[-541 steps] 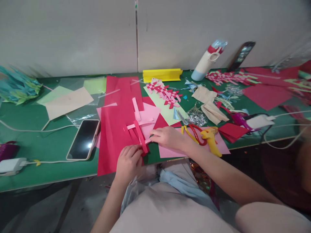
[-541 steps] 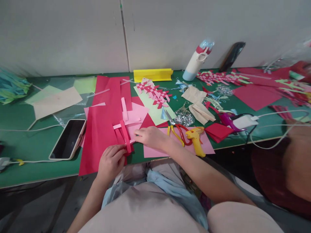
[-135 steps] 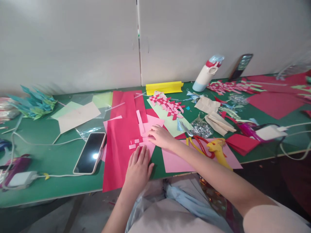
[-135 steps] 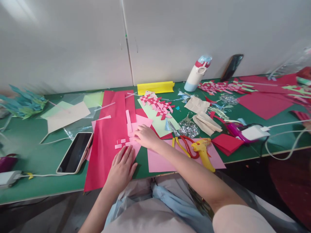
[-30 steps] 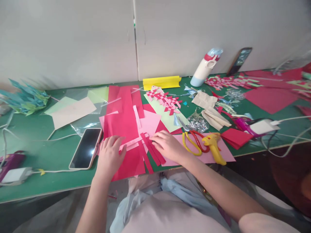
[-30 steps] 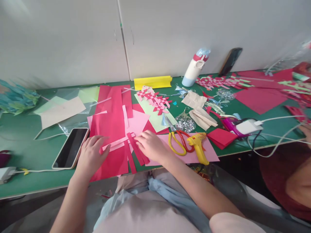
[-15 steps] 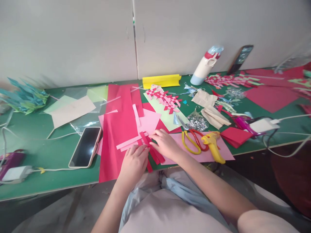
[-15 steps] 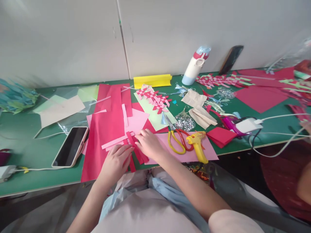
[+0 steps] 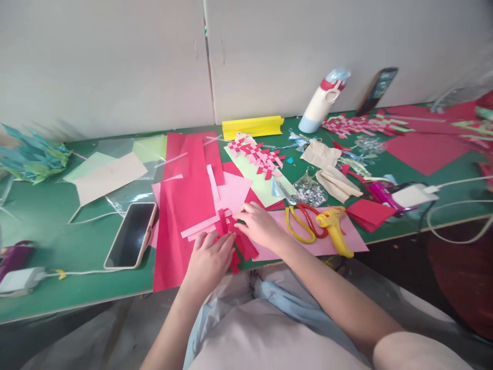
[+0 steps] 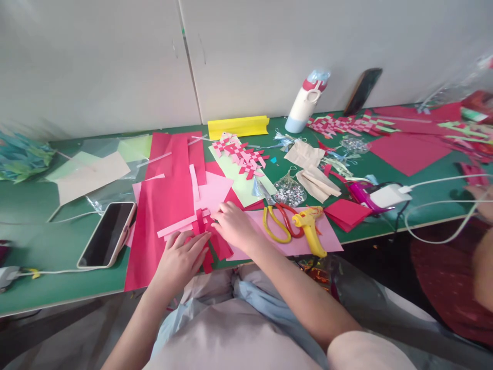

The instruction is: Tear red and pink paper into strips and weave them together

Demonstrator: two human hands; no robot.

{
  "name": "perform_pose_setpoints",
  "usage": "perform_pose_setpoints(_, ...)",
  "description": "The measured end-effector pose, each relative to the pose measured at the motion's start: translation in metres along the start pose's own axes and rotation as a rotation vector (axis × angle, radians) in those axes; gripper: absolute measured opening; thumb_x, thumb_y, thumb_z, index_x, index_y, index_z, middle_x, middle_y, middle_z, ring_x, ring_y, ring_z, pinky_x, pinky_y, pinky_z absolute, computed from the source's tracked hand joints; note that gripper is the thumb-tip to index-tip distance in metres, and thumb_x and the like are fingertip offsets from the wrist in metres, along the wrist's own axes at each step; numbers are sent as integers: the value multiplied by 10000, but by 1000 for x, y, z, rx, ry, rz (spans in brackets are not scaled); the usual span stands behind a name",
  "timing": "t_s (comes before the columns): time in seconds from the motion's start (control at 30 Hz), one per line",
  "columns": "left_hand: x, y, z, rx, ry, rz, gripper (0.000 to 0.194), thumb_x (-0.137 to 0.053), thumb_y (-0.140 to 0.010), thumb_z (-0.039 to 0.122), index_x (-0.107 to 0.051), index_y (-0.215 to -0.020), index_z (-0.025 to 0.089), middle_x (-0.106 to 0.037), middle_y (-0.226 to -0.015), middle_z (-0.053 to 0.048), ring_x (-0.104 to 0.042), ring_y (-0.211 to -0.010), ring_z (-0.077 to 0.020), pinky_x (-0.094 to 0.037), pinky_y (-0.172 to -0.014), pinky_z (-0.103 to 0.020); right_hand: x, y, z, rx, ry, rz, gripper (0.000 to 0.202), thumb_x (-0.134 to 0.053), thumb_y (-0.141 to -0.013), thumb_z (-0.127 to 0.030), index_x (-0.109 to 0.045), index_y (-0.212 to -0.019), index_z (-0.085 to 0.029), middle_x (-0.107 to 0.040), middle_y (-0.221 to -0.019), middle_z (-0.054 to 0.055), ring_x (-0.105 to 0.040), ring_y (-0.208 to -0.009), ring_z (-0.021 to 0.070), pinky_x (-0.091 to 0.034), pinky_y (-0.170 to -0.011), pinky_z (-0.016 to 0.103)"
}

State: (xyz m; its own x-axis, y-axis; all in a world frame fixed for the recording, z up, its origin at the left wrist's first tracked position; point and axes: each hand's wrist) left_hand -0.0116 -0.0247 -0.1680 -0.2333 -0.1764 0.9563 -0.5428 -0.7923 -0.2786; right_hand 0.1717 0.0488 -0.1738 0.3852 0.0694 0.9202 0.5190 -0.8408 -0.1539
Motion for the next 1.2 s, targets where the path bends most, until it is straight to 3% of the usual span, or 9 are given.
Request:
perform_pose_setpoints(0.17,-2,5,-5,-14,73,45,320,-489,-902,187,-585,-1206,154,-695,-1127,-71,-556,-1040,-271,-454,-899,-449,4,-5,-6,18,57,1,180,-616,-852,-246,-691,-962,-125,-604,-969,103,-523,-949,235,-450,-883,370)
perform_pose_setpoints(0.33,-6,8,-7,12,159,50,330,-485,-899,168,-579,-1215,177,-678,-1169,-59,-548,-1097,-268,-484,-915,-445,4,-13,-12,85,-81,-35,182,-574,-847,-113,-671,-1000,-122,-602,-989,97,-548,-1007,207,-434,-936,337)
perform_pose_setpoints(0.53,-11,10,-10,21,203,52,331,-486,-897,162,-581,-1214,177,-675,-1176,-58,-542,-1108,-278,-494,-923,-466,5,-23,-11,88,-122,-121,124,-625,-830,-147,-694,-931,-127,-614,-917,90,-582,-962,202,-436,-904,334)
perform_pose_setpoints(0.7,-12,11,-12,36,244,56,349,-471,-900,146,-574,-1231,184,-679,-1163,-67,-543,-1112,-274,-506,-916,-475,10,-31,-8,159,-45,-181,94,-629,-842,-175,-701,-858,-117,-624,-880,77,-601,-869,181,-450,-804,286)
perform_pose_setpoints(0.9,-11,13,-12,50,272,61,368,-459,-899,131,-559,-1249,181,-672,-1173,-73,-534,-1141,-264,-504,-935,-471,7,-34,-5,300,96,-192,135,-561,-891,-183,-666,-853,-107,-623,-888,83,-593,-870,173,-461,-801,284)
perform_pose_setpoints(1.2,-8,13,-12,62,334,99,365,-463,-891,113,-564,-1233,191,-668,-1183,-68,-546,-1127,-244,-514,-928,-432,6,-29,-4,428,326,-227,125,-521,-862,-62,-639,-844,-102,-606,-913,98,-566,-931,211,-481,-729,297)
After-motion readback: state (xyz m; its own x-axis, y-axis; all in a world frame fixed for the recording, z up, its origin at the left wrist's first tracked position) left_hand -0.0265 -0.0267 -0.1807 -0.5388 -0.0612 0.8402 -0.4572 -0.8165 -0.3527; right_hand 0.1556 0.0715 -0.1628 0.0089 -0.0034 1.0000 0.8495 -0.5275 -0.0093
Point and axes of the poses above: each hand's wrist, its own y-axis away from the middle knuckle, its own x-axis out of the back of the hand, z = x × y
